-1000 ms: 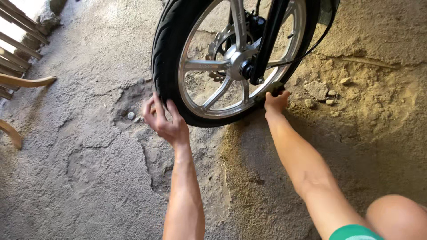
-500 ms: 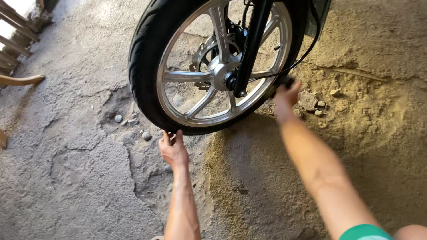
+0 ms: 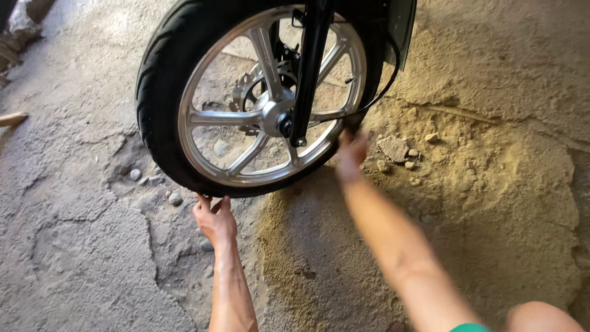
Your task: The person cleans the front wheel rim of a motorcycle using a black sponge, wiping the metal surface and the tire sidewall while rotating the wheel by hand.
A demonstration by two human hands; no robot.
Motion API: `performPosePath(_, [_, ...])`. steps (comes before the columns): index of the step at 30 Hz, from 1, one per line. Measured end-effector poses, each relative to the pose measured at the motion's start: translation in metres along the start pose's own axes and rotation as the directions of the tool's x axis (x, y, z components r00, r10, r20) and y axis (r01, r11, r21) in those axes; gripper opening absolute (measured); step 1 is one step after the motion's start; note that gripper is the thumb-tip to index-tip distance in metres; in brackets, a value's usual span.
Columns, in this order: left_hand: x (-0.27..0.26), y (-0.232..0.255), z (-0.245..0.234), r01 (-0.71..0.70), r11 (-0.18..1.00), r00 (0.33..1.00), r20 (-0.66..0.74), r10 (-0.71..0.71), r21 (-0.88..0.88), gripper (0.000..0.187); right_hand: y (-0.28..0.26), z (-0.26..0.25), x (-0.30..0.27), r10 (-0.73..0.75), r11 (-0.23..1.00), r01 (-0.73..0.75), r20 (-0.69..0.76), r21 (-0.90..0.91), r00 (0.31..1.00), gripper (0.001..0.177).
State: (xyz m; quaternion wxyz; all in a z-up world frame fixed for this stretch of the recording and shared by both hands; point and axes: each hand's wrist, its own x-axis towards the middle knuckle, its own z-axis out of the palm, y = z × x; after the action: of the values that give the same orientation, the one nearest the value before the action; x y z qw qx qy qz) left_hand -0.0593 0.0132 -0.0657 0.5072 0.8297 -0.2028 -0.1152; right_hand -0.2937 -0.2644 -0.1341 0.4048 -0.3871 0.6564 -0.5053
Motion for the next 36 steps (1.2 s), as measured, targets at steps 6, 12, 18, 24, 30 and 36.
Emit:
performPosePath(6, [0.005, -0.002, 0.002, 0.020, 1.000, 1.000, -0.014, -0.019, 0.011, 0.067, -0.074, -0.050, 0.094, -0.581, 0.776, 0.563, 0.027, -0.283, 0.814, 0.035])
performPosePath(12, [0.006, -0.008, 0.004, 0.048, 0.999, 0.999, -0.018, -0.049, -0.023, 0.053, 0.020, 0.001, 0.017, -0.449, 0.858, 0.385, -0.134, -0.340, 0.883, 0.053])
performPosePath(18, [0.006, -0.001, 0.008, 0.024, 0.998, 0.998, -0.048, -0.027, -0.061, 0.056, 0.067, 0.063, -0.171, -0.031, 0.982, 0.097, 0.365, -0.164, 0.930, 0.043])
performPosePath(24, [0.023, -0.030, 0.017, -0.096, 0.994, 0.987, -0.127, 0.103, 0.060, 0.049, 0.042, -0.002, -0.032, -0.063, 0.989, 0.080, 0.138, -0.123, 0.988, 0.060])
performPosePath(30, [0.016, -0.024, 0.000, -0.009, 1.000, 1.000, 0.000, 0.009, -0.010, 0.062, 0.038, -0.016, -0.024, -0.224, 0.916, 0.260, 0.148, -0.307, 0.963, 0.067])
performPosePath(36, [0.027, -0.039, -0.009, -0.010, 0.959, 0.992, 0.121, 0.046, -0.284, 0.082, 0.101, 0.109, -0.236, 0.064, 0.992, -0.020, 0.362, -0.122, 0.930, 0.063])
